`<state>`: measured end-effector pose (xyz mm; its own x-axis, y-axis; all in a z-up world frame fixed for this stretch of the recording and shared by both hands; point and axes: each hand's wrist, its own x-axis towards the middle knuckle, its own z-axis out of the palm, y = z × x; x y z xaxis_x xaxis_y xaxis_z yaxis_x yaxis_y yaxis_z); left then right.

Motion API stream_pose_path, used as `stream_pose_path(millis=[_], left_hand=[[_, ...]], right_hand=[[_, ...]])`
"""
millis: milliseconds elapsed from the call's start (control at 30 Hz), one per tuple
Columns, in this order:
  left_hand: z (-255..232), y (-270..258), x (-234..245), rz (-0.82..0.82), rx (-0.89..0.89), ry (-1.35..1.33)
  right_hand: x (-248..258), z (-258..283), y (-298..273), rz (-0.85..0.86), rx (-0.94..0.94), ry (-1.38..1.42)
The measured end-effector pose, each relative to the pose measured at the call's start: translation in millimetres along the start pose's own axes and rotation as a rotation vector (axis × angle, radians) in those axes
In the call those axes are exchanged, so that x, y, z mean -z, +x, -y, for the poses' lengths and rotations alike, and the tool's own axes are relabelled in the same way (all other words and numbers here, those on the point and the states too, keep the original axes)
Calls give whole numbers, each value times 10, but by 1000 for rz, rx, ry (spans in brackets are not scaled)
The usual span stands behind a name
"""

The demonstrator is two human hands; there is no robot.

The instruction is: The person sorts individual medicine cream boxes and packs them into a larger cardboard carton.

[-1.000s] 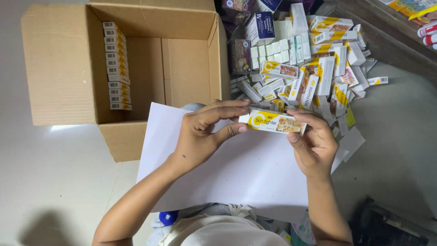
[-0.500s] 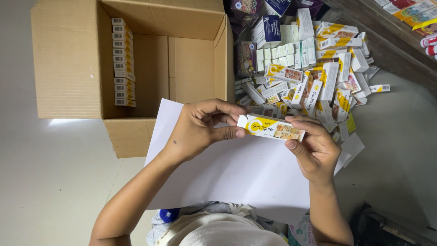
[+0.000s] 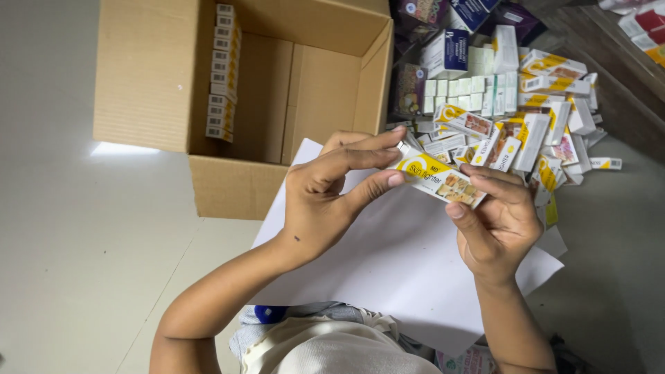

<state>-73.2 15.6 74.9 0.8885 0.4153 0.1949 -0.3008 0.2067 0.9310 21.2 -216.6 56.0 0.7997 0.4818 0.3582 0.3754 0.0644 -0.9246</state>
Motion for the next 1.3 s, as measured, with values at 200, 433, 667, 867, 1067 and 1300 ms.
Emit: stream_pose_path(millis=[200,433,667,867,1067,1300], left_hand=[[-23,138,267,-66,-184,233],[66,347,599,-118,-135,63],[-26,450,1152,-137,-387,590],[190,309,1430,-146,-193,573],[466,257,1736,-83,-131,599],[779,-248,1980,-479,9,872]], right_hand=[[-439,-80,284,94,-44,174],[-993,-135,762,284,-168,331],[-1430,-403,1373,671,-394,153],[-1830,-900,1276,837,-438,189],[-2183,-1330,1087,802,-425,275],[-2413,-2311,668,882,-197,-305]])
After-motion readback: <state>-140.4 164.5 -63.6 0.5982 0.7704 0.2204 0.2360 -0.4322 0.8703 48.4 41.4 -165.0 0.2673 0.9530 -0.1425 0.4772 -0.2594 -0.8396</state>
